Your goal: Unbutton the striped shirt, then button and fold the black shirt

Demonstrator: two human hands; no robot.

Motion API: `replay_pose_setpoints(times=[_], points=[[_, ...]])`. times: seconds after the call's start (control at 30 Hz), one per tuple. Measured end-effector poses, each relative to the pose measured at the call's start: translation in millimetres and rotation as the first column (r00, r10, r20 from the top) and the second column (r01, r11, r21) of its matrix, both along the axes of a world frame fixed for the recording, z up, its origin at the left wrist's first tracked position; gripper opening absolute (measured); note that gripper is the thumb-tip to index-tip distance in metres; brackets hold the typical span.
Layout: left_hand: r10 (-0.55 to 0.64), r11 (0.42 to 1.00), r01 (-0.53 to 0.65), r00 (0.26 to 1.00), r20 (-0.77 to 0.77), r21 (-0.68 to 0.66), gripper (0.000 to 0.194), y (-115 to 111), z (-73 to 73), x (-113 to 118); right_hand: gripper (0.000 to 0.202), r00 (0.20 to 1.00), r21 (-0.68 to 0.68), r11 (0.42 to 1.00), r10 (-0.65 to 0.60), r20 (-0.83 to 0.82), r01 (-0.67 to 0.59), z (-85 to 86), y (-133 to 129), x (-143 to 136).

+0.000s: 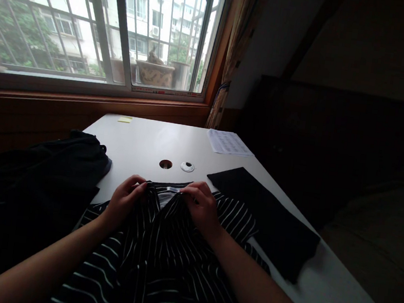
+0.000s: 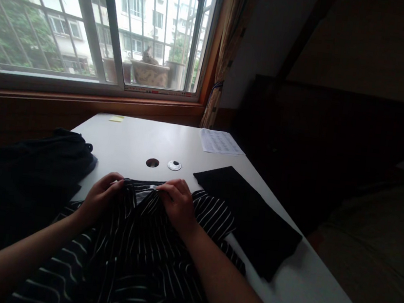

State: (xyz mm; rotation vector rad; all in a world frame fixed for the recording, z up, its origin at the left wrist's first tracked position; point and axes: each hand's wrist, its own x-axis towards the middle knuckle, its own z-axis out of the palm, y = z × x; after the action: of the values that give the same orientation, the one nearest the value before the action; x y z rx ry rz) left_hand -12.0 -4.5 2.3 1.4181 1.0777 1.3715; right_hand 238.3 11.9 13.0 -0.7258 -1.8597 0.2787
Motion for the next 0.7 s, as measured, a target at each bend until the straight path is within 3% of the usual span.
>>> replay_pose_setpoints(times=[0.27, 0.47, 0.7], points=[[0.184, 0.981, -0.176, 0.976, 0.116, -0.079, 0.035, 9.7, 0.4, -6.1, 0.011, 0.988, -0.091, 0.989, -0.122, -0.098, 0.113, -0.2, 8.9, 6.9], [0.202, 0.978, -0.188, 0.961, 0.191, -0.09, 0.035, 13.6, -2.3, -8.9, 0.013, 0.982, -0.091, 0.984, -0.162, -0.099, 0.153, 0.6, 9.9, 7.7], [0.221, 0.974, -0.207, 0.962, 0.163, -0.096, 0.035, 17.0, -7.1, -13.2, 0.008, 0.966, -0.119, 0.973, -0.212, -0.147, 0.195, -0.9, 13.9, 8.1]])
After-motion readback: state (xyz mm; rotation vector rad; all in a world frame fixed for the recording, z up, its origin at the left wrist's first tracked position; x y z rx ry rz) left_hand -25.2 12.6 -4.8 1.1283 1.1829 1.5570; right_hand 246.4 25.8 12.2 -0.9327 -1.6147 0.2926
